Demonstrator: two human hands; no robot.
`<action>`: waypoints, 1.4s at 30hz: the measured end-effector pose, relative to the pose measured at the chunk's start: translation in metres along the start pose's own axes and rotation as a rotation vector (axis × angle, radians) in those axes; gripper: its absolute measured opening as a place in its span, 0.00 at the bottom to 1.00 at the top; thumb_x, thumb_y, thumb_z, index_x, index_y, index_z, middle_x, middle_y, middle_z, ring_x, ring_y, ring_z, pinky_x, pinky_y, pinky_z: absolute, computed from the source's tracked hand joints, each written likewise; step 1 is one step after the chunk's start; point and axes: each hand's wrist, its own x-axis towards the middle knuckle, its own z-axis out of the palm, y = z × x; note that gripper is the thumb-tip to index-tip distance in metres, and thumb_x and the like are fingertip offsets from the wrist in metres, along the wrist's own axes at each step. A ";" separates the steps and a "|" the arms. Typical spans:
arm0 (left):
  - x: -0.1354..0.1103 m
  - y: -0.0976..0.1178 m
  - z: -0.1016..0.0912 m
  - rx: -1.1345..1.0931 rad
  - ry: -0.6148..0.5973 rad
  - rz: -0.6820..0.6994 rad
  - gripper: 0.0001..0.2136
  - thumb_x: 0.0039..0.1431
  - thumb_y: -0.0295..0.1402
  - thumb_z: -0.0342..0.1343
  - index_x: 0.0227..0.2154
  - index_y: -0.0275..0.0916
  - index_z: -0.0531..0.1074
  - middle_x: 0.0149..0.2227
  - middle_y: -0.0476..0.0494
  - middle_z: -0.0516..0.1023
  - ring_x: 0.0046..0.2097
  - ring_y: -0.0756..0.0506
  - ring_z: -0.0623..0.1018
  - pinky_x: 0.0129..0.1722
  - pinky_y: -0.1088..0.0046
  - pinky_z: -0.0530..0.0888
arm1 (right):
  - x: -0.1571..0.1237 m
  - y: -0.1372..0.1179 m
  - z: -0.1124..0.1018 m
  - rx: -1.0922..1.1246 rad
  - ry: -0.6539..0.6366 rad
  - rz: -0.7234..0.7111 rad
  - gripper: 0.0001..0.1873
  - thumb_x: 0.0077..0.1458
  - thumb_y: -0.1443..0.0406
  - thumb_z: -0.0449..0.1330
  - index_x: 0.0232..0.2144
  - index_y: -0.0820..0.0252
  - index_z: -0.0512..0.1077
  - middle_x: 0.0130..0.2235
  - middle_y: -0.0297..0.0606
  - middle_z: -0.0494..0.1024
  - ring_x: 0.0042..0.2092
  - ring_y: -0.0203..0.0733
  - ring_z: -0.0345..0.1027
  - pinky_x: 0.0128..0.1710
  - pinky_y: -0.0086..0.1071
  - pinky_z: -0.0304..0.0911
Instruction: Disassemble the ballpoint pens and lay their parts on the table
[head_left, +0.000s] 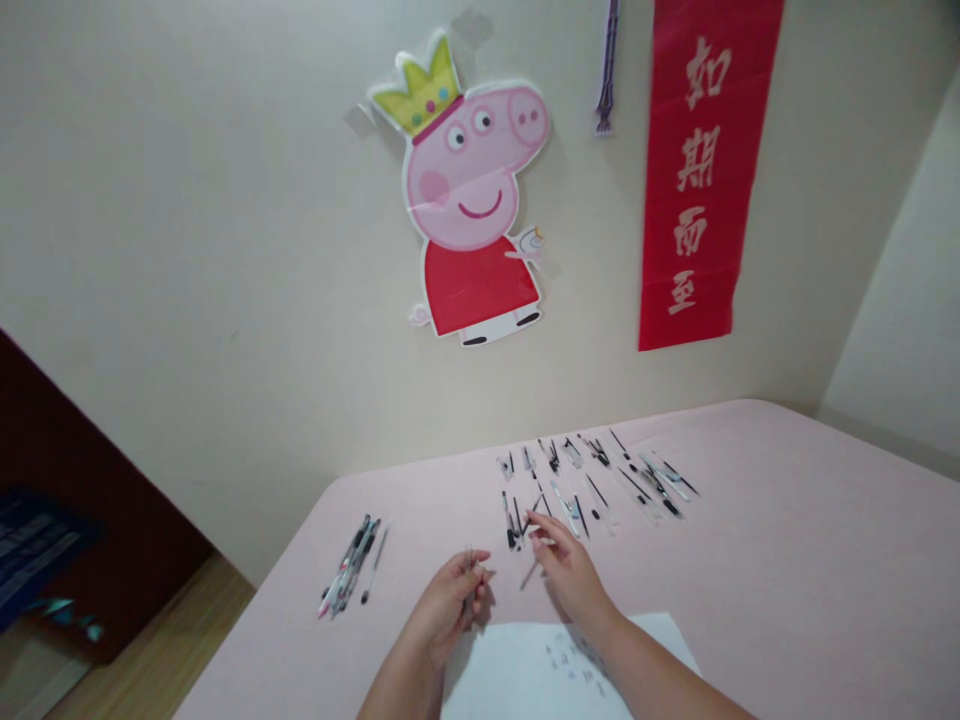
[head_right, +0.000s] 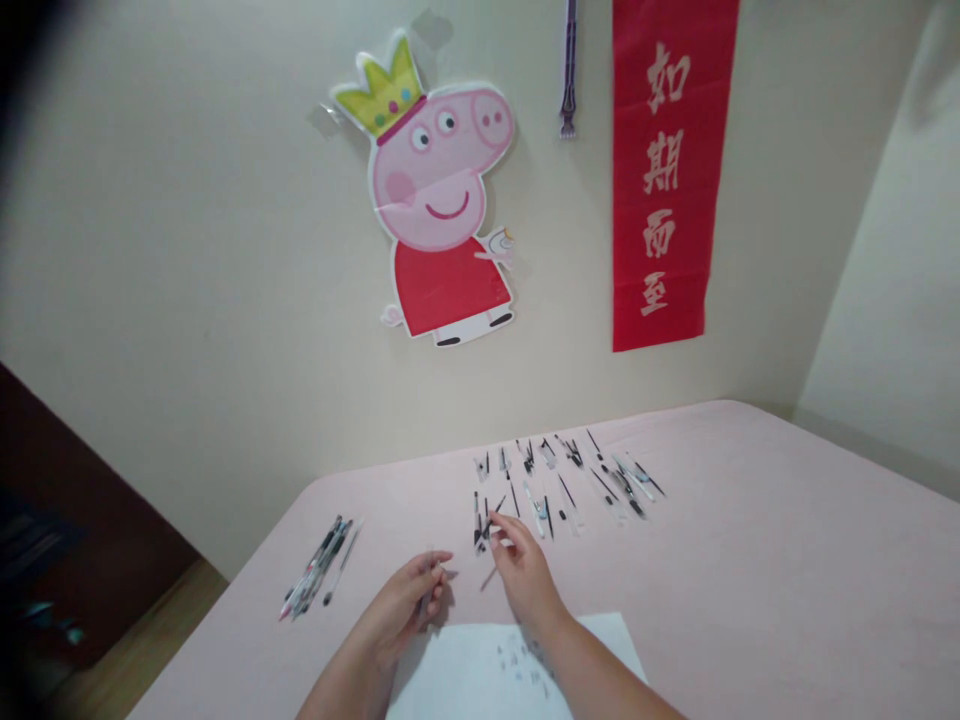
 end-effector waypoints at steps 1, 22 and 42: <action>0.004 0.000 -0.002 0.123 0.033 -0.003 0.15 0.50 0.36 0.57 0.40 0.37 0.65 0.20 0.57 0.64 0.18 0.56 0.61 0.20 0.81 0.56 | 0.000 0.000 0.000 0.001 -0.001 0.003 0.21 0.52 0.57 0.57 0.48 0.57 0.72 0.50 0.46 0.71 0.46 0.45 0.66 0.46 0.38 0.63; 0.014 0.040 -0.011 1.500 0.349 0.111 0.12 0.56 0.25 0.45 0.36 0.35 0.73 0.38 0.31 0.74 0.42 0.38 0.76 0.42 0.64 0.67 | -0.001 -0.010 0.001 -0.015 -0.003 -0.007 0.20 0.52 0.58 0.57 0.47 0.57 0.73 0.49 0.45 0.72 0.44 0.45 0.68 0.43 0.37 0.65; 0.011 0.050 -0.012 1.593 0.293 0.143 0.13 0.54 0.22 0.45 0.36 0.35 0.73 0.39 0.33 0.74 0.42 0.39 0.75 0.40 0.67 0.66 | 0.001 -0.006 0.001 0.009 -0.001 0.005 0.20 0.51 0.60 0.58 0.47 0.57 0.74 0.49 0.45 0.73 0.42 0.45 0.69 0.41 0.37 0.66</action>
